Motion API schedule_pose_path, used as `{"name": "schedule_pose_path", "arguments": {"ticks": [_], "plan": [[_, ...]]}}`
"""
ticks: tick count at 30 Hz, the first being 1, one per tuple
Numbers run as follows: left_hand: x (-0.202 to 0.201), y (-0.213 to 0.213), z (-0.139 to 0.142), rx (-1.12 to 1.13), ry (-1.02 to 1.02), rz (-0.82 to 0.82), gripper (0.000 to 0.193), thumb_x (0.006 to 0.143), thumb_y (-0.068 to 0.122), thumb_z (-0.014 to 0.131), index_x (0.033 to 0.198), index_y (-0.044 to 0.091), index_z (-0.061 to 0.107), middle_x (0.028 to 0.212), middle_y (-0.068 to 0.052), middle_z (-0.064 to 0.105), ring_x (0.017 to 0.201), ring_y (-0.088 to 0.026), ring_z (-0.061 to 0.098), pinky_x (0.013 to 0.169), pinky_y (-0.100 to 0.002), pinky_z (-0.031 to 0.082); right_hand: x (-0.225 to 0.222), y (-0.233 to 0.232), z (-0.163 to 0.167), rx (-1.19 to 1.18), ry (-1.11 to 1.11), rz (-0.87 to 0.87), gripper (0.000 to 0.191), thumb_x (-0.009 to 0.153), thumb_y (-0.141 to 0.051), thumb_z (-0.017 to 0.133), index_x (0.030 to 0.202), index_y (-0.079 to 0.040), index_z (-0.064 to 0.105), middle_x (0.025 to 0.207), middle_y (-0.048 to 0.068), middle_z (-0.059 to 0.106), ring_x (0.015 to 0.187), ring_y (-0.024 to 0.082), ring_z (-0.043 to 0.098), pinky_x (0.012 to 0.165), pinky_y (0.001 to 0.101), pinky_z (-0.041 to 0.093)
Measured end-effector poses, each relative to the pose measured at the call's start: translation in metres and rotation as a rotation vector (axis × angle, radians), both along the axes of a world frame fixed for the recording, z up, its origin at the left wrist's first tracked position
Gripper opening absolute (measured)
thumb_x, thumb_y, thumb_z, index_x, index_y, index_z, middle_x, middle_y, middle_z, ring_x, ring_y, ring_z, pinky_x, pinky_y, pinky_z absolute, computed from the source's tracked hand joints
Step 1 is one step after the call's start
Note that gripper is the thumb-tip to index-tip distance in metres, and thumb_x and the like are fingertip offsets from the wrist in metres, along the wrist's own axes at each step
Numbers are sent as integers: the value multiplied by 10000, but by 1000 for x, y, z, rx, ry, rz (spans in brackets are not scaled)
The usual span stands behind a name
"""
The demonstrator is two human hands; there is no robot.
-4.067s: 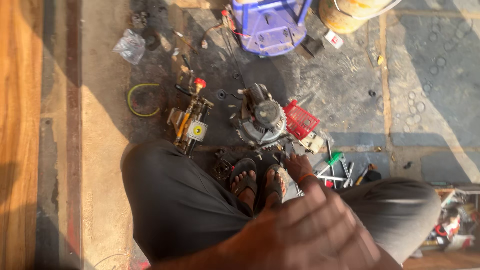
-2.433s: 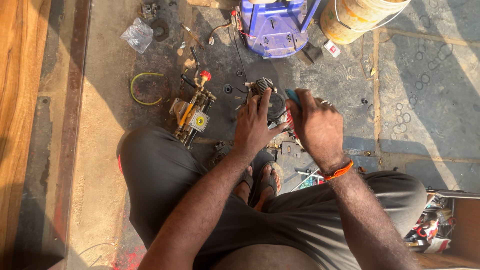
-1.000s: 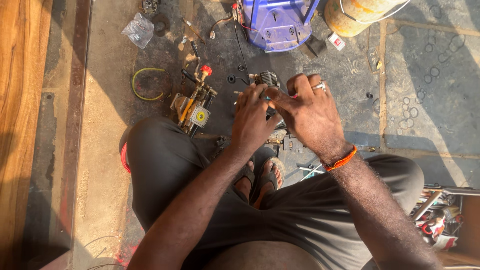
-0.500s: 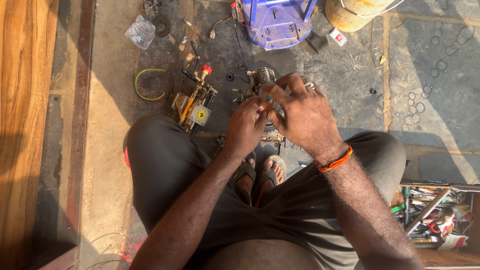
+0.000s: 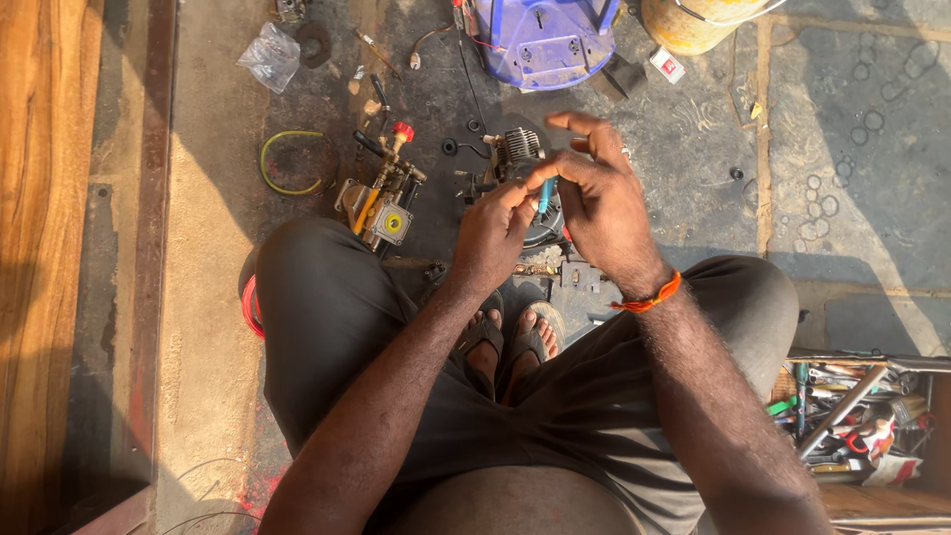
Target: The person sits on the floor and uses a T-handle wrench and a screwdriver to loosen and remove bolts from a small engine. They remove the engine cover and place it aside, then continue to remove additional bolts from the engine block.
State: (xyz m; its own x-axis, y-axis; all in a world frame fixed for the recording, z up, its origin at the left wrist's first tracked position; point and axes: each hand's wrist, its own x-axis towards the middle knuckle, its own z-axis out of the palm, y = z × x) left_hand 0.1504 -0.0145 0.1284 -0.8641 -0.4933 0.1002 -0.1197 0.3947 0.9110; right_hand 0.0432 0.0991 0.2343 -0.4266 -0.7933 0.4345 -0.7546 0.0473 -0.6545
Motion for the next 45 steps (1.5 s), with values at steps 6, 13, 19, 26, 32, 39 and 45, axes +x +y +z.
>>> {"name": "schedule_pose_path", "arguments": {"ticks": [6,13,19,26,32,39,45], "plan": [[3,-3,10,-37,63,25,207,1065,173,571,1200,44,661,1048,-97,709,919,-199,733,725,-347,614,-8,6,4,176,-183,-195,266,1022,-75,696,1286,-86,674,1283,97,674,1198,254,696,1001,382,595],[-3,-3,10,-37,-42,117,181,1046,170,653,1161,31,645,1040,-114,694,924,-215,746,705,-360,618,-9,16,-18,261,-454,-274,286,1005,-189,702,1266,-74,678,1235,99,701,1083,196,740,898,346,618],[-8,-1,11,-65,32,136,182,980,141,672,1122,36,630,1058,-100,709,948,-221,764,742,-356,633,-13,14,-29,297,-450,-216,299,1020,-224,679,1273,-63,678,1196,101,727,1116,188,724,953,355,596],[-4,-5,18,-21,110,4,250,1093,112,527,1318,49,617,1188,-123,739,1102,-250,740,881,-388,623,-17,9,-28,348,-476,-252,295,1024,-244,666,1263,-71,677,1153,96,746,1072,174,735,926,352,613],[-6,-5,29,-51,-27,2,221,1079,154,542,1239,72,671,1033,-104,754,932,-215,761,747,-372,608,-24,9,-31,320,-424,-238,283,1026,-223,669,1249,-49,681,1111,106,749,1025,180,746,892,361,616],[-9,1,29,-180,-58,132,139,1029,200,694,1013,63,679,876,-70,737,770,-189,744,638,-370,561,-23,12,-27,332,-412,-253,289,1042,-237,669,1257,-45,675,1111,110,744,984,185,744,853,357,624],[-14,-2,22,-161,31,182,134,995,197,730,981,88,653,903,-35,731,792,-161,746,650,-349,582,-18,10,-21,323,-413,-238,279,1025,-247,682,1238,-66,692,1117,88,756,1014,168,747,877,346,616]]}}
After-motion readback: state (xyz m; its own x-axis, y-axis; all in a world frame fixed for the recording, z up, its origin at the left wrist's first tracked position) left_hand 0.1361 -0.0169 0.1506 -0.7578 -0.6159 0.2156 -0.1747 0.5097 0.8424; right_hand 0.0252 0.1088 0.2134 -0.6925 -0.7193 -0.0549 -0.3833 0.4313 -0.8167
